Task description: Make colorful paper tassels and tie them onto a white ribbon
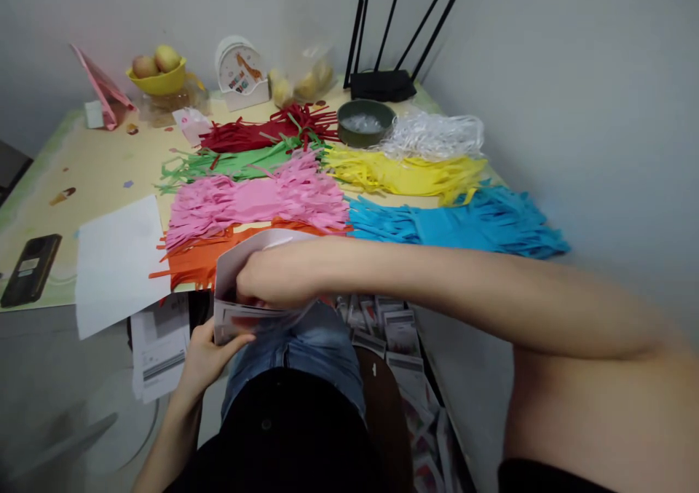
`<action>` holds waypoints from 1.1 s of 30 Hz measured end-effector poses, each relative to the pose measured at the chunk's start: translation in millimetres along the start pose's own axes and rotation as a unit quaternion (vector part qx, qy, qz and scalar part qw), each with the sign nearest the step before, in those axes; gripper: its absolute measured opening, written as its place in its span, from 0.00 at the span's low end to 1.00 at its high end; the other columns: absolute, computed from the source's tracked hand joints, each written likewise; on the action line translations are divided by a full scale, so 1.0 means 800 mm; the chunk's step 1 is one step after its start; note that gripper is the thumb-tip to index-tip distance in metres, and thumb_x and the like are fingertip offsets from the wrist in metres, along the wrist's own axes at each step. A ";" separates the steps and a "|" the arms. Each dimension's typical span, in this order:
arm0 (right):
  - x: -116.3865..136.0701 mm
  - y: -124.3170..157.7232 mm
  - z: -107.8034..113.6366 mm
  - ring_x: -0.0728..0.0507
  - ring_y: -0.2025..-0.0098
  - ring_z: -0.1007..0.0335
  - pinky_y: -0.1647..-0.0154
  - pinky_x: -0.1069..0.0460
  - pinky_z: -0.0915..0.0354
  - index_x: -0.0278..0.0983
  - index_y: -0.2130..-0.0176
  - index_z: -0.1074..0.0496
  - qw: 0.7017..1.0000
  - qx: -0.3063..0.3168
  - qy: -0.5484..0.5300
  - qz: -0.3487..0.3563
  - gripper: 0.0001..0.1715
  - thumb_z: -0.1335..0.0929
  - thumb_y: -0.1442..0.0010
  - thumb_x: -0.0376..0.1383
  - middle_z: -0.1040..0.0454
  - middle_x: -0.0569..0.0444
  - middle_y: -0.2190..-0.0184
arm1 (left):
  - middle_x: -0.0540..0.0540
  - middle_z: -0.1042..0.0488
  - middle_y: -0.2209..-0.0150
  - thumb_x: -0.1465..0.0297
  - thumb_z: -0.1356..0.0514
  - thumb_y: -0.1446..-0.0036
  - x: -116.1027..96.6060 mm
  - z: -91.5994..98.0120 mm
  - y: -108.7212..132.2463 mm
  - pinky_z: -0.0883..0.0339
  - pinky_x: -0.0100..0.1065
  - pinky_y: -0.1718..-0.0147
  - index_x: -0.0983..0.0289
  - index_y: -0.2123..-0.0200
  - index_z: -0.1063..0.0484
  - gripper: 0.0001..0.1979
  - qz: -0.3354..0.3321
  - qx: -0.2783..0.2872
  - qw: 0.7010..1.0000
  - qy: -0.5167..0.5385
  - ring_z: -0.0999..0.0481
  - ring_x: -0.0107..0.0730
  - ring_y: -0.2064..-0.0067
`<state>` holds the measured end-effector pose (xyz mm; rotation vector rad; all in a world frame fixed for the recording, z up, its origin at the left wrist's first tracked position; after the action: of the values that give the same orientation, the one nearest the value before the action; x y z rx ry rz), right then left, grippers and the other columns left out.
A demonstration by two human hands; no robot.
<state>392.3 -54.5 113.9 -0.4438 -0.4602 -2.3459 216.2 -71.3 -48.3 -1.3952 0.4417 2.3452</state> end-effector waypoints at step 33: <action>-0.004 0.040 0.029 0.46 0.52 0.24 0.51 0.51 0.31 0.40 0.52 0.21 0.983 -0.171 -0.059 0.033 0.19 0.36 0.37 0.26 0.19 0.54 0.54 | 0.58 0.17 0.70 0.60 0.25 0.63 -0.016 -0.007 -0.009 0.24 0.35 0.67 0.68 0.69 0.19 0.20 0.086 -0.079 0.989 0.096 0.19 0.39 0.70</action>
<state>421.3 -64.7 139.2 -0.7501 -0.0902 -2.3474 229.2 -69.0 -40.3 -1.7299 0.4549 2.4359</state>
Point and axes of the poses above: each hand's wrist, its own y-axis away from the middle knuckle, its own z-axis out of the back of the hand, x = y × z, the point moved 6 cm from there along -y, towards the middle knuckle
